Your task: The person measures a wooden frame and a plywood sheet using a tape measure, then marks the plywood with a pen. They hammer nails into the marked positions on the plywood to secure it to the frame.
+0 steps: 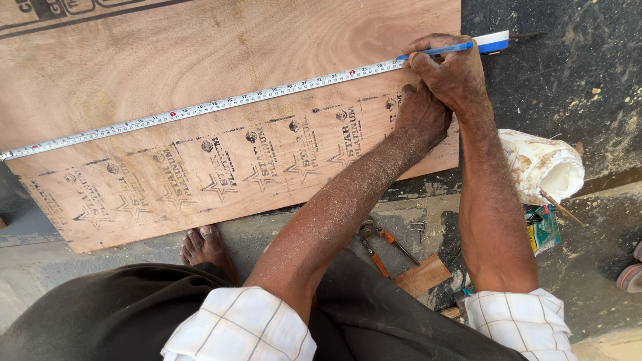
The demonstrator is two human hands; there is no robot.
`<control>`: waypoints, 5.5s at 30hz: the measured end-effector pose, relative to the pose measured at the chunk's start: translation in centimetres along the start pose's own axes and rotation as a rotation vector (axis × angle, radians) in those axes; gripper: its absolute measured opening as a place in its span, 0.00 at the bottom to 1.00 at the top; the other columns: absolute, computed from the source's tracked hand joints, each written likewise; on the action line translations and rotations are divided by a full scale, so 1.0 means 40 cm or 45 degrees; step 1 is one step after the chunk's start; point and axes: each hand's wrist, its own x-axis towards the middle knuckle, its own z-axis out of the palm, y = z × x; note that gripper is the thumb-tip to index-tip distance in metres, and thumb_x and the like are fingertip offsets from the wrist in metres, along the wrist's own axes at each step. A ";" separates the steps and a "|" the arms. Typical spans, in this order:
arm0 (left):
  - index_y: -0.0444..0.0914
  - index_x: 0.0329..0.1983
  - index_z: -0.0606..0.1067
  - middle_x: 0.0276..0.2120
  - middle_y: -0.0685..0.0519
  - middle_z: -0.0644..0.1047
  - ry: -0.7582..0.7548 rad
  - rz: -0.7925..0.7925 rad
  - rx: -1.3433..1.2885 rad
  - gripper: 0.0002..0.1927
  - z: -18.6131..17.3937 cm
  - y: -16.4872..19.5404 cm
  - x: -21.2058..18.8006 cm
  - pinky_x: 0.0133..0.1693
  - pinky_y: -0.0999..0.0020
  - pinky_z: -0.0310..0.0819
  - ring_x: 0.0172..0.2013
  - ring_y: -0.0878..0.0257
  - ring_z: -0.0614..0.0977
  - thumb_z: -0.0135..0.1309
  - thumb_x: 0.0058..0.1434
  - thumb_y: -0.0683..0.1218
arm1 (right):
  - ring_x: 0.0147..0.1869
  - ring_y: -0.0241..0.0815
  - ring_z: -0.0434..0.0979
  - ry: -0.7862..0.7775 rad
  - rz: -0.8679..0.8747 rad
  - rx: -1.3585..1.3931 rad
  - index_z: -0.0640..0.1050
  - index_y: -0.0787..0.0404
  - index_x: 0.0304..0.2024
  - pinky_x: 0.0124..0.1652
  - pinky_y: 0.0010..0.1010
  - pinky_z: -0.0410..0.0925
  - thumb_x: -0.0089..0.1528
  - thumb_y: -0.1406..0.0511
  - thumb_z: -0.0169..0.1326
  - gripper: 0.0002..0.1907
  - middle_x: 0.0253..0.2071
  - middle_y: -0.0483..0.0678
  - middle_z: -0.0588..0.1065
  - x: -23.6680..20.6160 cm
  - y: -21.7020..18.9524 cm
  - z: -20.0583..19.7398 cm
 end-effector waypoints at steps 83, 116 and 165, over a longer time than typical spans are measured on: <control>0.35 0.39 0.79 0.31 0.43 0.80 -0.070 -0.919 -0.427 0.25 -0.011 -0.435 -0.221 0.39 0.53 0.80 0.36 0.54 0.86 0.50 0.70 0.62 | 0.39 0.39 0.86 0.734 0.641 0.399 0.84 0.65 0.46 0.37 0.28 0.79 0.58 0.69 0.69 0.14 0.39 0.54 0.84 0.004 0.003 -0.016; 0.42 0.38 0.79 0.38 0.52 0.82 0.070 -0.567 -0.670 0.16 0.089 -0.495 -0.377 0.38 0.62 0.79 0.34 0.62 0.82 0.56 0.66 0.59 | 0.34 0.41 0.82 0.523 0.875 0.436 0.87 0.64 0.41 0.37 0.32 0.77 0.57 0.67 0.67 0.10 0.36 0.55 0.84 -0.135 -0.050 0.109; 0.36 0.33 0.76 0.35 0.44 0.73 0.066 -0.874 -0.661 0.18 0.242 -0.205 -0.489 0.40 0.51 0.75 0.38 0.52 0.80 0.62 0.62 0.56 | 0.48 0.43 0.83 0.222 0.102 0.152 0.85 0.64 0.46 0.49 0.37 0.76 0.65 0.63 0.60 0.12 0.43 0.54 0.83 -0.493 -0.035 0.211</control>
